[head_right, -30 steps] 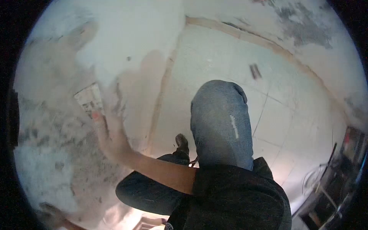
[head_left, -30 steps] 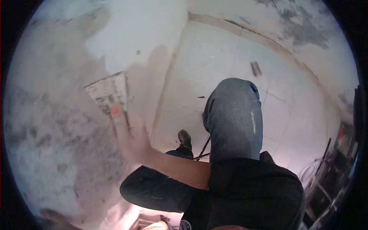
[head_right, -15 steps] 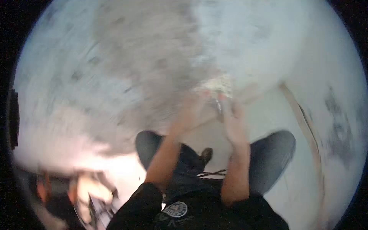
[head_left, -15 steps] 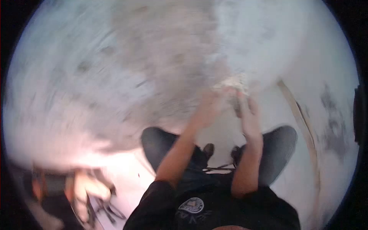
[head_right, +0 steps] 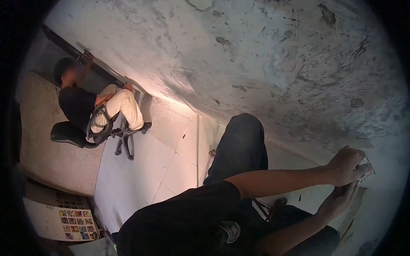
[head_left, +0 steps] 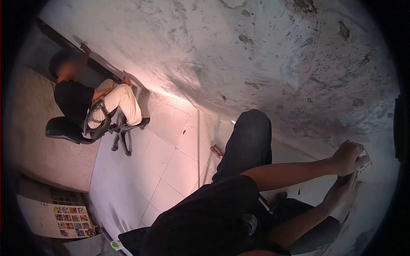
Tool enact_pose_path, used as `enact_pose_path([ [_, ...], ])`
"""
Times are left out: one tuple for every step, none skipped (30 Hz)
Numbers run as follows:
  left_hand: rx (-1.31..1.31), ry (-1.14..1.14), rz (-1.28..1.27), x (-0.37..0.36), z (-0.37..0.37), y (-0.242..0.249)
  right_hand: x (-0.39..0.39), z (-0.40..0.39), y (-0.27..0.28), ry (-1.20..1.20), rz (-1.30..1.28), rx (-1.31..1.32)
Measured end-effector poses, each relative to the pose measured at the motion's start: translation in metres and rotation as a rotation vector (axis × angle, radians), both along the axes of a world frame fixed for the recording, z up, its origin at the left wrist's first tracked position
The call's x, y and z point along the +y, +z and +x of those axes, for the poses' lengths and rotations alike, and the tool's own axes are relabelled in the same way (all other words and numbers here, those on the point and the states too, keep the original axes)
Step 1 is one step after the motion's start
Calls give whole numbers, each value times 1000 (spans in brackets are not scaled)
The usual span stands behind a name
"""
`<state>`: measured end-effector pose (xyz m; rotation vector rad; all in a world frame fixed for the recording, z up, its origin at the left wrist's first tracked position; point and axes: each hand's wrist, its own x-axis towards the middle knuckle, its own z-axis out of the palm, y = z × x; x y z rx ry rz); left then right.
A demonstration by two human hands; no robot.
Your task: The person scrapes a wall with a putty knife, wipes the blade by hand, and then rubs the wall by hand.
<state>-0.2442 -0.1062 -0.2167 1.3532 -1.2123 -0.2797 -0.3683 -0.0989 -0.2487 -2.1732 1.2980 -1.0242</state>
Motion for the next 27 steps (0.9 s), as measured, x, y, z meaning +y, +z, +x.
enact_pose_path([
  [45,5,-5,1,-1,-2,-6,2,-5,47,303,-400],
  [56,-1,6,1,1,-4,-9,3,-11,86,604,-801],
  [121,-76,83,3,6,-1,-12,3,-16,67,611,-790],
  [188,-159,159,4,10,0,-15,2,-21,160,790,-1005],
  [58,-100,123,0,10,-4,-19,2,-21,246,946,-1225],
  [-32,-56,64,-1,9,-13,-15,5,-29,99,733,-879],
  [-111,-36,-2,4,9,-10,-6,19,-16,90,722,-1092],
  [-134,-118,177,19,15,6,-25,1,-40,326,737,-1125],
  [-246,-114,156,29,26,24,-37,-9,-63,248,620,-859],
  [-457,-46,-47,36,36,42,-34,8,-51,23,636,-850],
  [-622,17,-63,51,49,64,-31,15,-40,77,548,-881],
  [-615,-237,90,69,103,17,-38,24,-59,-164,619,-899],
  [-599,-360,67,85,98,52,-36,28,-41,-109,726,-1088],
  [-865,-140,-131,91,103,89,-40,37,-47,-269,787,-1095],
  [-1099,119,-342,92,122,128,-43,38,-53,-136,793,-1261],
  [-1306,416,-562,84,169,173,-45,35,-49,-119,821,-1216],
  [-1293,474,-511,79,179,191,-49,34,-44,-84,860,-1172],
  [-1280,548,-452,78,194,205,-50,45,-43,-119,853,-1191],
  [-1283,520,-464,81,199,214,-51,55,-43,-86,814,-1243],
  [-1410,587,-468,77,198,219,-57,58,-48,-51,781,-1298],
  [-1534,664,-474,78,199,224,-60,62,-51,-66,779,-1316],
  [-1655,749,-479,79,201,227,-60,66,-53,-53,770,-1320],
  [-1779,836,-478,75,200,228,-62,69,-56,-39,769,-1323],
  [-1905,921,-471,64,197,225,-67,73,-63,-48,781,-1335],
  [-1531,677,-467,65,178,202,-60,70,-69,-56,814,-1384],
  [-1548,665,-461,65,178,204,-60,72,-70,-63,837,-1434],
  [-1568,743,-397,69,184,208,-62,72,-71,-67,852,-1443],
])
